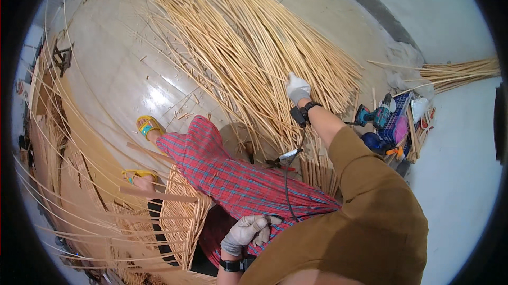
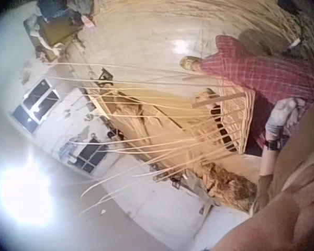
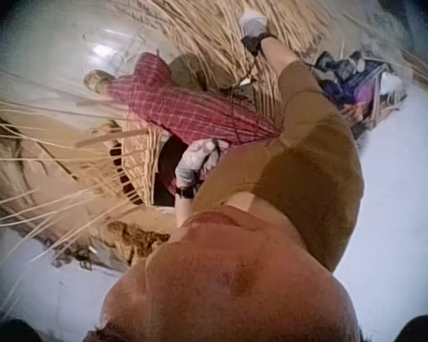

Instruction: Weaving a rectangular wicker basket by hand, including trimming strands with pliers.

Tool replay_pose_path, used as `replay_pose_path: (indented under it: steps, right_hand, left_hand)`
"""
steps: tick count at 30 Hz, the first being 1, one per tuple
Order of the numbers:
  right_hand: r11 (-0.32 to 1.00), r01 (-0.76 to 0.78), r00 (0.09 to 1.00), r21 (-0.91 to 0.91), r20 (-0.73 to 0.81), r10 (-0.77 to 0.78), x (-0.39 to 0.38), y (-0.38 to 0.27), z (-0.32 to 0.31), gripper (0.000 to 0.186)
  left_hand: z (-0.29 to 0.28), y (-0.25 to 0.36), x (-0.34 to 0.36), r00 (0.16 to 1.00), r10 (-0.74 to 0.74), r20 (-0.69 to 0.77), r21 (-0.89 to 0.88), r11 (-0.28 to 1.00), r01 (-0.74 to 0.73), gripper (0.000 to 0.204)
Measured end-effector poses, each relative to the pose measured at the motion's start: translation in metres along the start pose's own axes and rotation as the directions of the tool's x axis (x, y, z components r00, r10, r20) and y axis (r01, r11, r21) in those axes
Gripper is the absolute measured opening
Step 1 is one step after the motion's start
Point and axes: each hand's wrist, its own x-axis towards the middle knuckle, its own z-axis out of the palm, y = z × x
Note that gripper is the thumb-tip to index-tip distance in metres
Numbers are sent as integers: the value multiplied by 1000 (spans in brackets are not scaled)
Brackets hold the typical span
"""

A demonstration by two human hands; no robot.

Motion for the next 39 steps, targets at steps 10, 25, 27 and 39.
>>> replay_pose_path:
  steps: [10, 25, 27, 39]
  right_hand:
    - [972, 229, 943, -53, 259, -208, -37, -48, 48, 54]
    - [860, 503, 652, -82, 689, -316, -96, -150, 94, 54]
    - [877, 464, 701, -128, 659, -275, -94, -145, 94, 51]
    - [880, 473, 846, -40, 299, -441, -133, -1, 94, 54]
  left_hand:
    - [-11, 8, 3, 993, -55, 105, -56, 997, 61, 54]
    - [-8, 7, 1, 999, -35, -29, 96, 995, 37, 53]
    - [-8, 6, 0, 993, -115, 22, -20, 993, 116, 55]
    - [-3, -9, -2, 999, 10, -41, -6, 1000, -11, 52]
